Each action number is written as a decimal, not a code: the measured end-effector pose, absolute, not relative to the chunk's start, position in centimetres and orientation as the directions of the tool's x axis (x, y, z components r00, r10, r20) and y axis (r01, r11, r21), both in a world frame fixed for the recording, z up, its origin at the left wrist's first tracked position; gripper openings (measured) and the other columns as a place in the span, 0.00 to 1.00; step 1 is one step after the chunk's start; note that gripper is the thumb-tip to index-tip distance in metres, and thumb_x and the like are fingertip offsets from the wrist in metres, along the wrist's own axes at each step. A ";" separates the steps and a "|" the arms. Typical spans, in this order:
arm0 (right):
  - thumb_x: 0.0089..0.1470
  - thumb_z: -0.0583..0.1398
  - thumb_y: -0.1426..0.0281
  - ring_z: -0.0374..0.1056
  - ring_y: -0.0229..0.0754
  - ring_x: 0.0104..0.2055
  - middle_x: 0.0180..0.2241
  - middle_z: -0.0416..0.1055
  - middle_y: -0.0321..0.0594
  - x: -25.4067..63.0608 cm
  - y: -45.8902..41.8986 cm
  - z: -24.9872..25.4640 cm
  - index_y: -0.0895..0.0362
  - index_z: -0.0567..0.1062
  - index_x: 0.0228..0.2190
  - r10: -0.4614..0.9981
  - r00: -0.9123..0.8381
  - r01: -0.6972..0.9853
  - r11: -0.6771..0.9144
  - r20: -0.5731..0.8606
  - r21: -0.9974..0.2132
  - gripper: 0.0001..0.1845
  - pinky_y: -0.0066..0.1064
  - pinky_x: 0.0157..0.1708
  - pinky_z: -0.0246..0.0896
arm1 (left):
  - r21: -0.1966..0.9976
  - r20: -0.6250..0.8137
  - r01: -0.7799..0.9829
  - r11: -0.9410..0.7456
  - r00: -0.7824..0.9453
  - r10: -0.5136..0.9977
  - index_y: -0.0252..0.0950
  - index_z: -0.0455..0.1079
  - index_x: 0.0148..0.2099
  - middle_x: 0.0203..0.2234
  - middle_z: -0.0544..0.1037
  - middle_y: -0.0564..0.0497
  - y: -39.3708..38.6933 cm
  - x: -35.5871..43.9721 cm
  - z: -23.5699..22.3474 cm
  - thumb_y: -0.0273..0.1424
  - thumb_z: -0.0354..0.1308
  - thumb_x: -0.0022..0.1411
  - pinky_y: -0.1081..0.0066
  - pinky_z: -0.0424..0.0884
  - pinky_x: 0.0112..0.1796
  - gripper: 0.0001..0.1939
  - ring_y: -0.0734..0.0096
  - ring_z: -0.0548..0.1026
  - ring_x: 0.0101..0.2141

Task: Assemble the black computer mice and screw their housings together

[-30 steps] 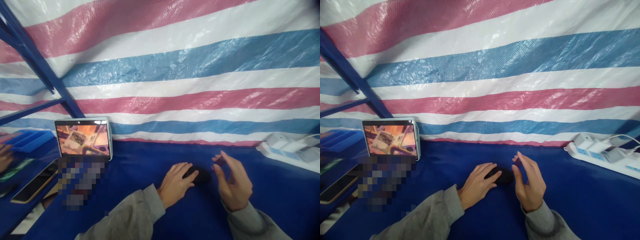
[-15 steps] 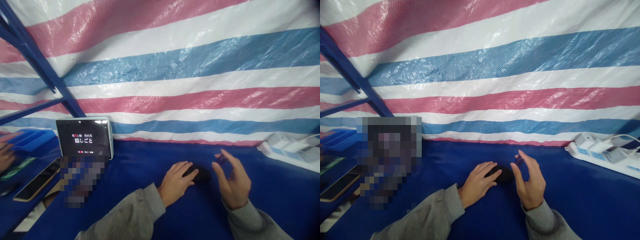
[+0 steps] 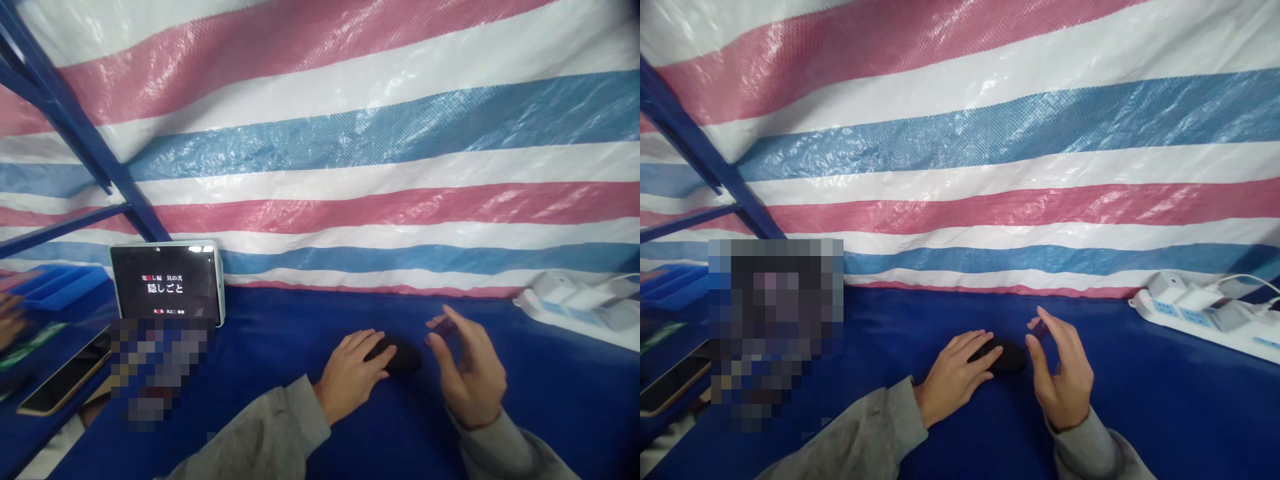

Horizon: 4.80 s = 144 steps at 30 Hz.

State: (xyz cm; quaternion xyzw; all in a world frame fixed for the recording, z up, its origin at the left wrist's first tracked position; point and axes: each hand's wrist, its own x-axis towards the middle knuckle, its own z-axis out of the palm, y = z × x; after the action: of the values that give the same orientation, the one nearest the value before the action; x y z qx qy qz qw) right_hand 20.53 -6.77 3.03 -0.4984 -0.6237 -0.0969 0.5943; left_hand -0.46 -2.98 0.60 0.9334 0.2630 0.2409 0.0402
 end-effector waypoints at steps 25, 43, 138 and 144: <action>0.58 0.61 0.73 0.74 0.45 0.40 0.41 0.77 0.45 20.2 -6.8 3.7 0.55 0.71 0.56 0.496 0.197 0.745 0.485 0.845 -0.458 0.23 0.42 0.42 0.72 | 0.191 0.432 0.478 -0.857 0.743 0.511 0.40 0.64 0.64 0.61 0.69 0.44 -2.9 -0.4 0.7 0.36 0.52 0.73 0.55 0.68 0.59 0.20 0.56 0.67 0.61; 0.59 0.60 0.75 0.73 0.45 0.39 0.42 0.76 0.46 20.4 -7.0 4.0 0.53 0.67 0.61 0.508 0.197 0.744 0.480 0.838 -0.466 0.29 0.43 0.42 0.71 | 0.202 0.452 0.474 -0.857 0.731 0.511 0.42 0.63 0.65 0.62 0.69 0.44 -2.8 -0.4 0.3 0.36 0.53 0.73 0.54 0.67 0.60 0.21 0.58 0.66 0.62; 0.59 0.61 0.73 0.74 0.48 0.45 0.45 0.76 0.45 20.2 -7.0 4.0 0.52 0.67 0.60 0.522 0.213 0.748 0.457 0.826 -0.481 0.28 0.46 0.46 0.71 | 0.200 0.459 0.452 -0.869 0.741 0.491 0.40 0.64 0.64 0.61 0.69 0.43 -2.7 -0.4 0.6 0.35 0.53 0.72 0.54 0.68 0.58 0.20 0.56 0.68 0.61; 0.59 0.60 0.73 0.74 0.45 0.42 0.44 0.77 0.45 20.2 -7.0 3.9 0.52 0.66 0.61 0.509 0.240 0.744 0.451 0.826 -0.493 0.28 0.45 0.45 0.72 | 0.209 0.467 0.454 -0.866 0.732 0.496 0.39 0.63 0.64 0.61 0.69 0.42 -2.7 -0.4 0.5 0.35 0.53 0.72 0.54 0.69 0.58 0.21 0.56 0.68 0.60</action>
State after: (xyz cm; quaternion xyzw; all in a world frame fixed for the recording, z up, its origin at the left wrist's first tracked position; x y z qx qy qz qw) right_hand 20.21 -7.04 3.95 -0.5147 -0.6087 -0.0984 0.5957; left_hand -0.40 -2.71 0.48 0.9298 0.2553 0.2621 0.0401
